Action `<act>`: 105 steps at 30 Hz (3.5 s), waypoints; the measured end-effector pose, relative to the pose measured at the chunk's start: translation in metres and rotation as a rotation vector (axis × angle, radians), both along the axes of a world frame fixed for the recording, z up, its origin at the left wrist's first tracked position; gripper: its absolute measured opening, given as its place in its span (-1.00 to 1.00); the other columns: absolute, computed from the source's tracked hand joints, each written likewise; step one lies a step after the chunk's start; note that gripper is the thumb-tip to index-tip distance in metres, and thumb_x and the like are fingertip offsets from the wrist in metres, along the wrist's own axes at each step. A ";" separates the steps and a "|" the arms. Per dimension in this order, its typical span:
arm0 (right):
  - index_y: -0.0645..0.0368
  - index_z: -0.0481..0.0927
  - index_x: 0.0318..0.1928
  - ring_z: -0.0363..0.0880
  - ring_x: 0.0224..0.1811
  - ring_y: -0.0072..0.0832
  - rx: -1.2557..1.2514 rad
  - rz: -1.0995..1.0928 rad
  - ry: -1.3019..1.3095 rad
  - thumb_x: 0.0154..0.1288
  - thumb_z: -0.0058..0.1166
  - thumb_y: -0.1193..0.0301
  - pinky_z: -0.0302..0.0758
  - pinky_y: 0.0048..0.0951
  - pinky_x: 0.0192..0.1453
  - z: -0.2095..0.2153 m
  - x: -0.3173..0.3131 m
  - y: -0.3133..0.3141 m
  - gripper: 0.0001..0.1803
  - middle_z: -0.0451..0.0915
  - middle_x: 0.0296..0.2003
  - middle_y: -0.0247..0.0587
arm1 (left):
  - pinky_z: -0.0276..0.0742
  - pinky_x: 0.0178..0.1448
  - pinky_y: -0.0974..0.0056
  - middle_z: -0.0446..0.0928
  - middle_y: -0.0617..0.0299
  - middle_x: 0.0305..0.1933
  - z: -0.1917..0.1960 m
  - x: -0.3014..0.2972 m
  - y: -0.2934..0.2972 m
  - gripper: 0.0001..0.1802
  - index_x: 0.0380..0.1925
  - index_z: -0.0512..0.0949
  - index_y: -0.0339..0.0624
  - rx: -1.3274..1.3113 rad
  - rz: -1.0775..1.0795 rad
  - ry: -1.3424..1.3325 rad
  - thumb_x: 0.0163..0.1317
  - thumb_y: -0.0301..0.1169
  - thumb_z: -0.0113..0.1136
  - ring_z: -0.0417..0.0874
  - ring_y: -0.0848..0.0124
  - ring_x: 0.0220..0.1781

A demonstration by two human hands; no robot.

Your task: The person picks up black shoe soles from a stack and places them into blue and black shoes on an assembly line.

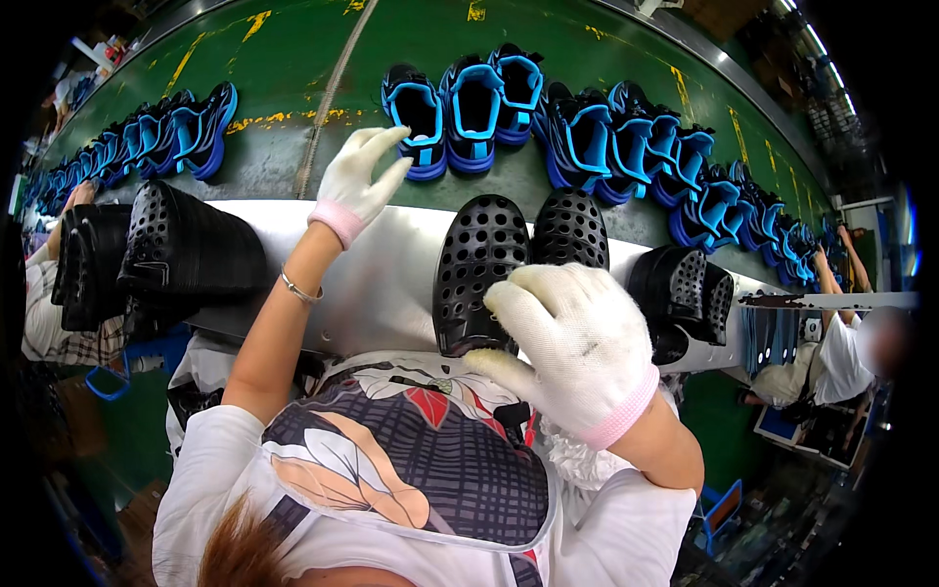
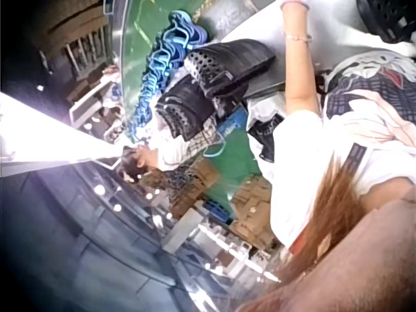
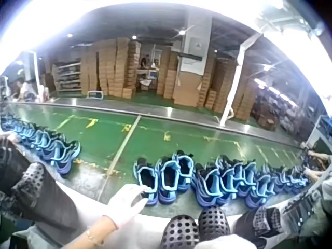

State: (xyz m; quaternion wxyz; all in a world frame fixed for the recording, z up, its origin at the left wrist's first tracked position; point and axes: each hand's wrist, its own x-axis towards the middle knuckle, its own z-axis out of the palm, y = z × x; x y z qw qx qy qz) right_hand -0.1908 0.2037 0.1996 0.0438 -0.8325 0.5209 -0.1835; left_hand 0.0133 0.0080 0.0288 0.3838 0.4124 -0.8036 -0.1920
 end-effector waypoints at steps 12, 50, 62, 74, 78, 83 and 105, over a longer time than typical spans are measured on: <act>0.14 0.61 -0.23 0.60 -0.25 -0.21 -0.005 -0.030 0.088 -0.13 0.50 0.18 0.50 -0.23 -0.16 0.002 -0.006 0.003 -0.52 0.62 -0.24 -0.23 | 0.63 0.03 0.15 0.60 0.05 0.00 -0.007 0.005 0.029 -0.65 0.04 0.65 -0.07 0.220 -0.070 0.124 0.30 -0.23 0.28 0.68 0.12 -0.09; 0.13 0.66 -0.11 0.63 -0.07 -0.13 0.123 -0.330 0.060 0.00 0.43 0.27 0.56 -0.20 0.03 -0.004 -0.085 0.019 -0.58 0.65 -0.14 -0.14 | 0.63 -0.03 0.26 0.57 0.04 0.08 0.030 -0.028 0.072 -0.56 0.15 0.60 -0.20 0.335 -0.230 0.176 0.30 -0.30 0.31 0.66 0.30 -0.09; 0.22 0.57 -0.24 0.61 -0.18 -0.10 0.047 -0.238 -0.017 -0.11 0.39 0.45 0.56 -0.16 -0.07 -0.013 -0.087 0.017 -0.63 0.58 -0.23 -0.10 | 0.64 -0.06 0.27 0.58 0.06 0.03 0.029 -0.030 0.075 -0.59 0.14 0.60 -0.19 0.332 -0.233 0.111 0.33 -0.31 0.29 0.67 0.31 -0.10; 0.22 0.60 -0.12 0.66 -0.20 -0.21 -0.135 0.016 -0.141 0.00 0.36 0.51 0.59 -0.29 -0.15 0.035 -0.031 -0.064 -0.63 0.61 -0.18 -0.11 | 0.49 0.38 0.05 0.39 -0.09 0.38 0.080 -0.034 0.059 0.03 0.50 0.12 -0.35 1.145 -0.799 1.220 0.40 0.35 -0.07 0.54 0.14 0.31; 0.32 0.59 0.04 0.70 -0.15 -0.32 0.235 0.069 -0.299 0.14 0.31 0.53 0.62 -0.36 0.02 0.021 0.004 -0.099 -0.58 0.64 -0.15 -0.07 | 0.51 0.39 0.09 0.51 -0.02 0.25 0.062 -0.025 0.040 -0.11 0.35 0.31 -0.25 1.108 -0.693 1.236 0.40 0.34 -0.07 0.57 0.14 0.29; 0.30 0.59 0.03 0.70 -0.20 -0.18 0.390 -0.059 -0.089 0.23 0.30 0.19 0.61 -0.27 -0.05 0.002 0.033 -0.131 -0.51 0.65 -0.19 0.04 | 0.55 0.07 0.38 0.55 0.38 -0.09 0.039 -0.006 0.034 -0.66 0.00 0.50 -0.11 0.911 -0.411 1.213 0.45 -0.12 0.21 0.54 0.60 -0.07; 0.28 0.72 -0.37 0.69 -0.34 -0.03 0.662 -0.184 0.265 0.23 0.06 -0.02 0.59 -0.16 -0.16 -0.027 0.034 -0.232 -0.47 0.65 -0.47 0.13 | 0.63 0.10 0.15 0.52 0.04 0.14 -0.018 0.004 -0.005 -0.59 -0.03 0.61 -0.19 0.378 0.108 0.366 0.26 -0.14 0.33 0.64 0.15 0.08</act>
